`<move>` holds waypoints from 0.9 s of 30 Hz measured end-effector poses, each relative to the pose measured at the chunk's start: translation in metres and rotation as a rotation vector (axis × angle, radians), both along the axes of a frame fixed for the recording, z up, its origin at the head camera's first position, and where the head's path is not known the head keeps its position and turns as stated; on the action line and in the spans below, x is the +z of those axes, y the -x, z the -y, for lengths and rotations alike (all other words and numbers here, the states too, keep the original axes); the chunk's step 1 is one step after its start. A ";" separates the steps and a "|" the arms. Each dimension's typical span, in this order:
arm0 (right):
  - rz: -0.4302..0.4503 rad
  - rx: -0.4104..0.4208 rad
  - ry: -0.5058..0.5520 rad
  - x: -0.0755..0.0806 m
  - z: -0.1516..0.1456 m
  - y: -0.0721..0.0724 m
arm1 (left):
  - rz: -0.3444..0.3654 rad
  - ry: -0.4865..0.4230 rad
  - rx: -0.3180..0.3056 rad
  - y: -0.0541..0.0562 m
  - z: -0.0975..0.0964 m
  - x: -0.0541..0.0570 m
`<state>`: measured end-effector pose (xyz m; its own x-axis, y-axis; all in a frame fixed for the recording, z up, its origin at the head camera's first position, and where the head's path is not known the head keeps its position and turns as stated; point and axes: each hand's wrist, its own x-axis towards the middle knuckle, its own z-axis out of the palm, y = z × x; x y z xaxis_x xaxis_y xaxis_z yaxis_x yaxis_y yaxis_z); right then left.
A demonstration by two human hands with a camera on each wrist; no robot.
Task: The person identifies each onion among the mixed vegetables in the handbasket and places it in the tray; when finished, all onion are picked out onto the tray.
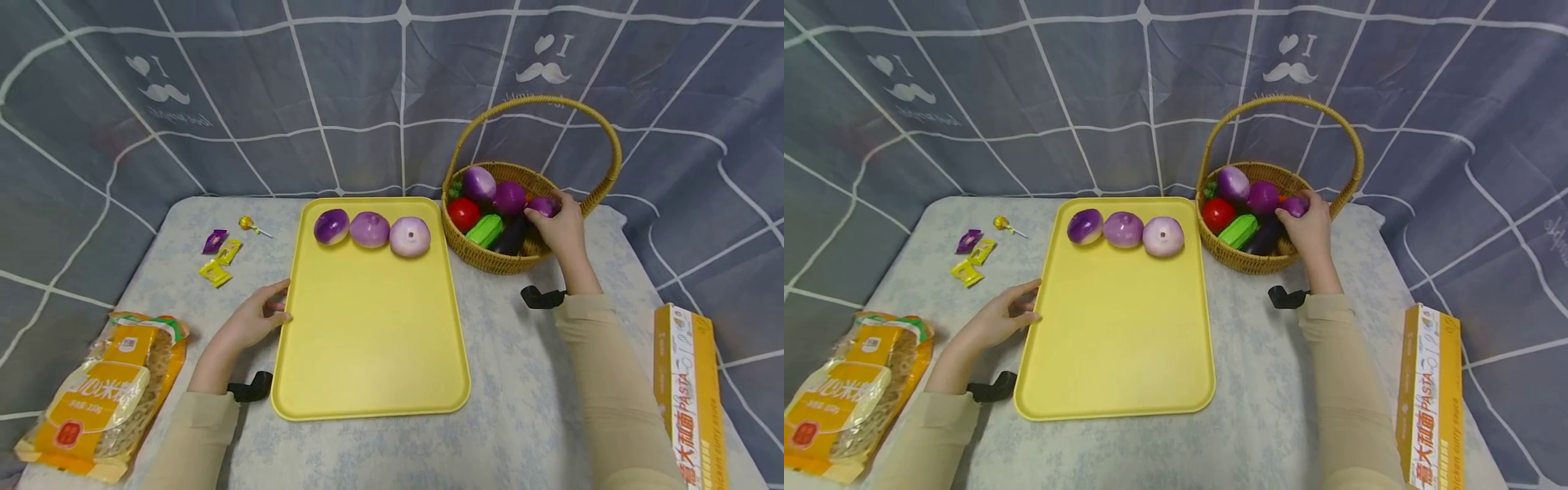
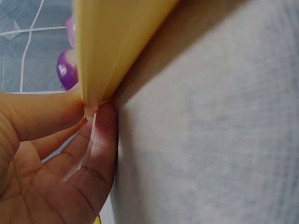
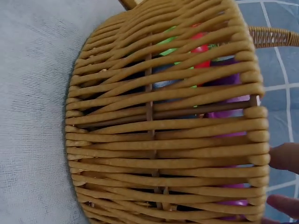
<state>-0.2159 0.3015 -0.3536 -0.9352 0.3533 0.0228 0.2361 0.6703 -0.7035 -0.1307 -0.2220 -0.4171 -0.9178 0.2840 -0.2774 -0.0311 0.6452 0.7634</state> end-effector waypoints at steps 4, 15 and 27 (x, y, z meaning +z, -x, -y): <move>0.036 0.056 -0.088 -0.006 -0.003 0.007 | -0.006 -0.010 -0.003 0.000 -0.001 -0.001; -0.023 0.047 -0.285 -0.020 0.000 0.010 | -0.020 -0.010 -0.009 0.001 0.000 0.000; 0.015 0.047 -0.376 -0.026 0.004 0.009 | -0.033 -0.027 0.000 -0.003 0.001 -0.004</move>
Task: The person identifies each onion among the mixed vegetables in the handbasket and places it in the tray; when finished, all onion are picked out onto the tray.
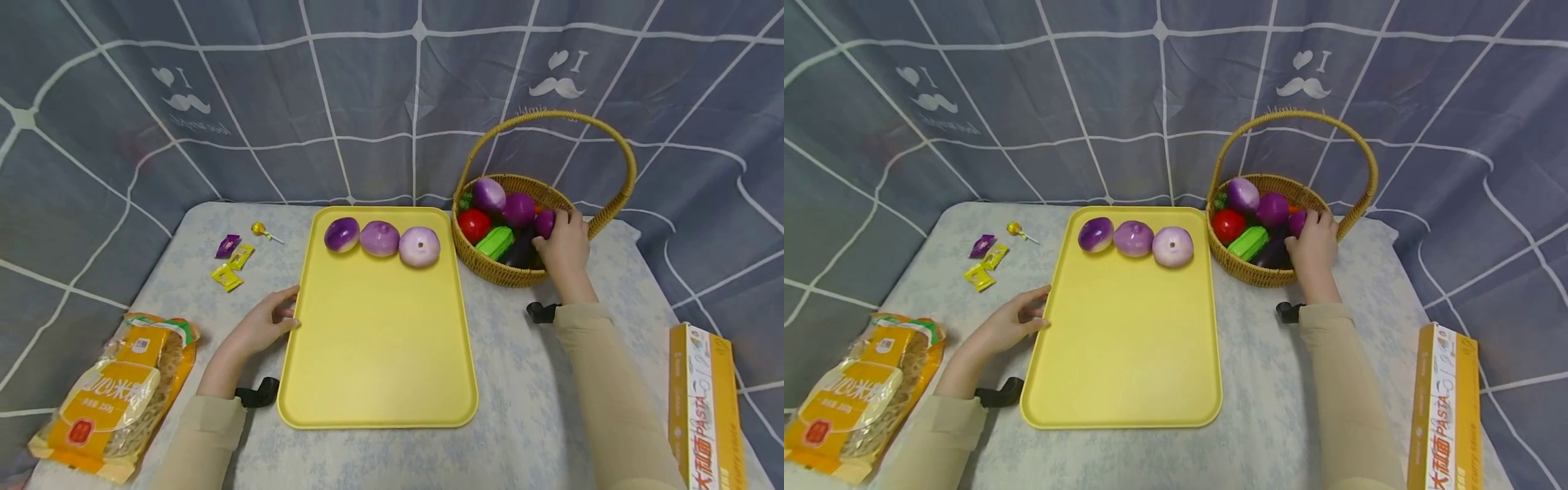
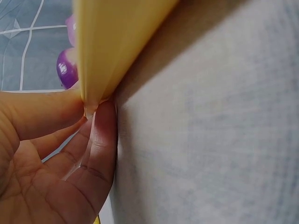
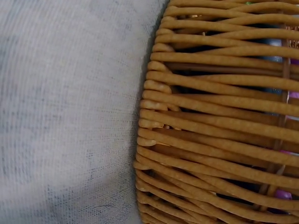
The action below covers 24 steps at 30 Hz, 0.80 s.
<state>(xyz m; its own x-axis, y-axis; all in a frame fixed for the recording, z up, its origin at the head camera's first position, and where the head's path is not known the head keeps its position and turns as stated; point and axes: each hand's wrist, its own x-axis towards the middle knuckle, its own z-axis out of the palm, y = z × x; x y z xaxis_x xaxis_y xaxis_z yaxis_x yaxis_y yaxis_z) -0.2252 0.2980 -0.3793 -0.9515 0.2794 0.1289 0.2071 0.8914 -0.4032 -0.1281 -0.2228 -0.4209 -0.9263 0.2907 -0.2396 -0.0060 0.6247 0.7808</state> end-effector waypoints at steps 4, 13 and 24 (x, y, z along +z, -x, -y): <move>-0.020 -0.007 -0.005 0.001 0.000 0.000 | -0.008 -0.002 0.004 0.000 0.000 -0.001; -0.130 -0.013 0.044 -0.001 0.005 -0.002 | -0.008 -0.004 0.004 -0.003 0.003 -0.001; -0.109 -0.075 0.254 0.011 0.019 -0.023 | 0.007 -0.024 -0.004 -0.005 0.002 0.002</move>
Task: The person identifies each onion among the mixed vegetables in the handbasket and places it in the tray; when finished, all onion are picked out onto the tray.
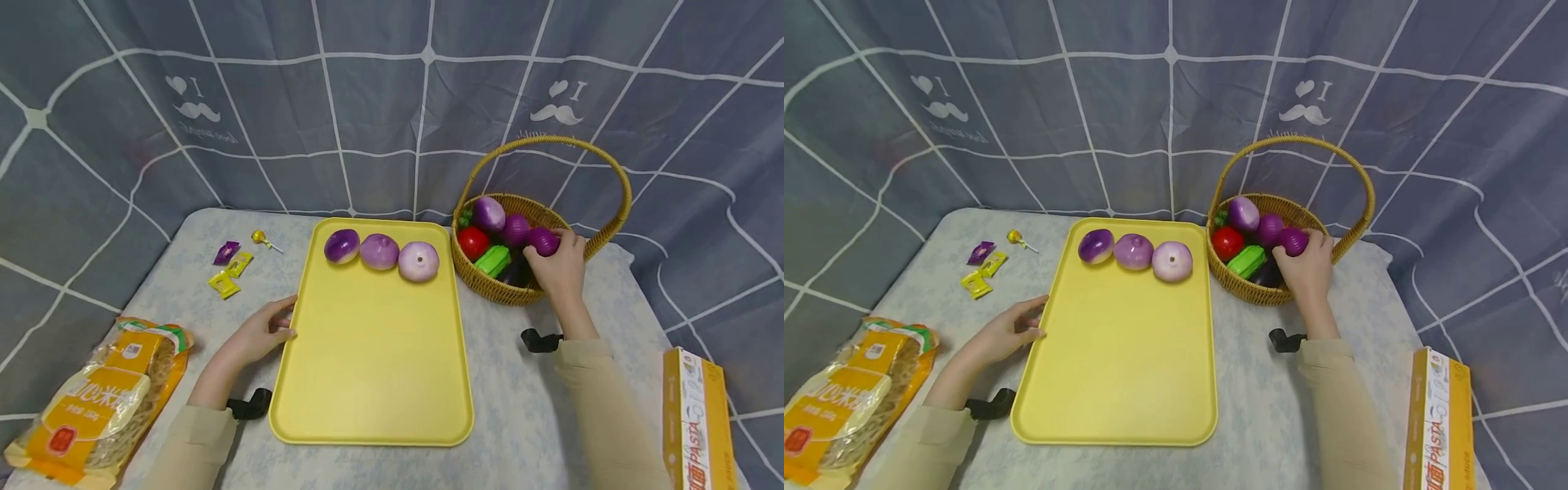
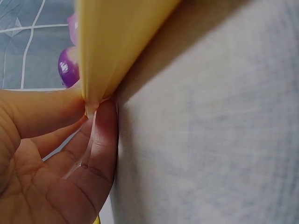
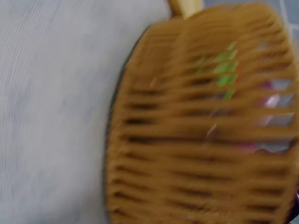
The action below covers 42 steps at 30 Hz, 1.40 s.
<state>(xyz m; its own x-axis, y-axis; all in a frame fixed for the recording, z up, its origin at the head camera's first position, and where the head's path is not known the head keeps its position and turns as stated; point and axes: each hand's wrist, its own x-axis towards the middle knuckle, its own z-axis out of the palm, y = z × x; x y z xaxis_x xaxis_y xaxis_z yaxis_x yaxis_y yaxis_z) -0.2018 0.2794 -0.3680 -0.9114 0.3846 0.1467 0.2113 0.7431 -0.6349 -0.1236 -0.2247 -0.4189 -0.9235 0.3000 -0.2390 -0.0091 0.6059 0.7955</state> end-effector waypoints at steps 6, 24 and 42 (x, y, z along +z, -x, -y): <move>-0.057 0.078 0.060 0.015 0.029 -0.016 | 0.004 0.020 -0.011 0.002 0.001 0.001; -0.014 0.698 0.311 -0.009 0.194 -0.037 | -0.021 -0.003 -0.003 -0.002 0.002 -0.002; 0.077 0.907 0.075 -0.037 0.265 -0.027 | -0.002 -0.008 0.043 -0.001 0.002 -0.001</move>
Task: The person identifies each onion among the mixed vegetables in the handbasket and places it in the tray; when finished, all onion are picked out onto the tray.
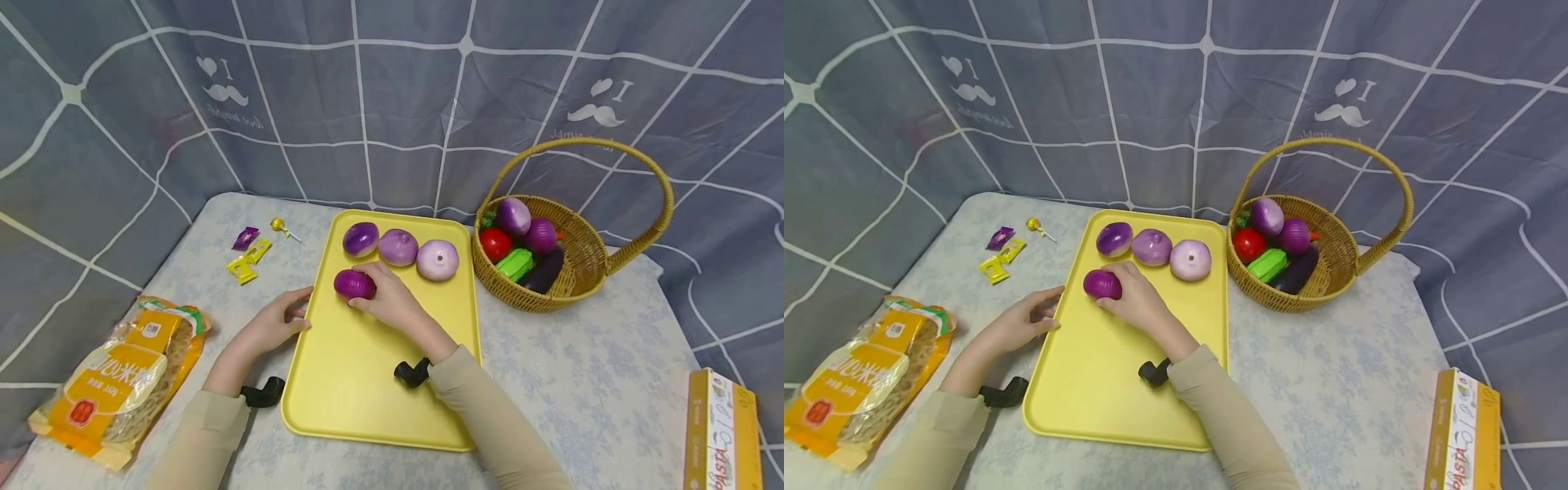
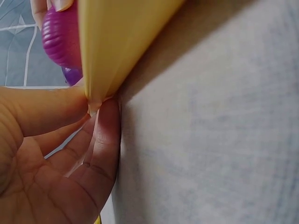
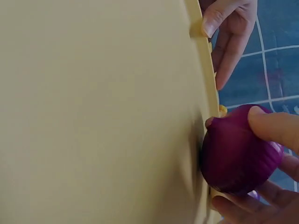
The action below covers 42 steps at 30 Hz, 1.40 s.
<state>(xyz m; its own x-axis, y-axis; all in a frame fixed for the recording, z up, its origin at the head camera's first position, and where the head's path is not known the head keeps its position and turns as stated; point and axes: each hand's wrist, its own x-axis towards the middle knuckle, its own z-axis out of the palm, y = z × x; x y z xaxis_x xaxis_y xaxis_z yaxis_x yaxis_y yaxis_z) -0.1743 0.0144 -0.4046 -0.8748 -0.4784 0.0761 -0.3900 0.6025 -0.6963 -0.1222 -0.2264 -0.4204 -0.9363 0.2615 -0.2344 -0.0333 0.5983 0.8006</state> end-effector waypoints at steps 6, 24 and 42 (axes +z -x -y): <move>-0.036 0.064 -0.022 -0.002 -0.006 0.001 | 0.006 0.000 0.005 0.002 -0.001 0.000; 0.046 -0.052 0.184 0.011 -0.046 0.014 | 0.016 0.000 0.011 0.000 -0.003 -0.001; -0.076 -0.563 0.299 0.062 -0.193 0.059 | 0.000 0.015 0.008 0.002 0.000 -0.003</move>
<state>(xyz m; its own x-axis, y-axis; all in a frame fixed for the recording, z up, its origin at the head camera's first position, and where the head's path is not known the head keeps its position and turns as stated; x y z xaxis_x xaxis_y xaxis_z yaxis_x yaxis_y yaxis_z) -0.2336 0.2070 -0.3426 -0.9728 0.1042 0.2070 -0.1256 0.5139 -0.8486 -0.1238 -0.2264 -0.4232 -0.9384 0.2502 -0.2383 -0.0382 0.6103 0.7912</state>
